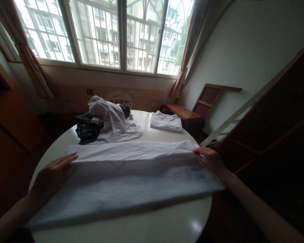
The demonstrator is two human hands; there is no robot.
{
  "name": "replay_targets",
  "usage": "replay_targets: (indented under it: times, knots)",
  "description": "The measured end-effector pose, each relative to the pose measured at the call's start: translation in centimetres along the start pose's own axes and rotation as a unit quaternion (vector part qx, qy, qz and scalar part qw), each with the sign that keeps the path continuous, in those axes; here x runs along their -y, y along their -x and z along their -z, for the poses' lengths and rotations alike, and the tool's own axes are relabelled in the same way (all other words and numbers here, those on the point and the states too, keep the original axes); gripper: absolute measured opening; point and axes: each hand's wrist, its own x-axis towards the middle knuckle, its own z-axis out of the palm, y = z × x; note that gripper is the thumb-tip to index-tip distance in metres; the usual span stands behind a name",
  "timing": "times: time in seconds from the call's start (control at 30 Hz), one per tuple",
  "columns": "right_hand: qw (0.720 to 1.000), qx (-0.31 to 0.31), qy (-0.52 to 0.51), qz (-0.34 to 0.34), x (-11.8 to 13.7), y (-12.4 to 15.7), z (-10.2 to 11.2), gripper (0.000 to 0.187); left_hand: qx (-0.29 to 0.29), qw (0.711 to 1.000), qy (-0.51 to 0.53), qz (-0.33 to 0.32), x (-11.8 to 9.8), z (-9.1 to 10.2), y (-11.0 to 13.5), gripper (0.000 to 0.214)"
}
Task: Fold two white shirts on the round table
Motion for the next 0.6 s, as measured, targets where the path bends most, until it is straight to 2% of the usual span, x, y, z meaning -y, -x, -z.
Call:
replay_targets:
  times: [0.17,0.3,0.37,0.53,0.6]
  knots:
    - [0.999,-0.039,0.003,0.014,-0.1,0.2,0.3,0.013,-0.037,0.999,0.014,-0.008,-0.7,0.6,-0.1,0.039]
    - [0.999,-0.043,-0.007,0.021,-0.2,0.9,0.3,0.011,-0.055,0.998,0.016,-0.002,-0.6,0.6,0.0,0.037]
    - [0.999,-0.033,-0.012,0.017,-0.1,1.3,0.2,0.011,-0.037,0.999,0.017,0.010,-0.7,0.6,0.0,0.036]
    - [0.999,0.027,-0.032,0.018,0.7,2.5,-0.7,0.013,0.062,0.997,-0.007,0.051,-1.7,1.2,-0.5,0.031]
    - [0.999,0.033,-0.033,0.014,1.1,2.8,-1.2,0.014,0.078,0.995,-0.015,0.059,-1.9,1.3,-0.6,0.031]
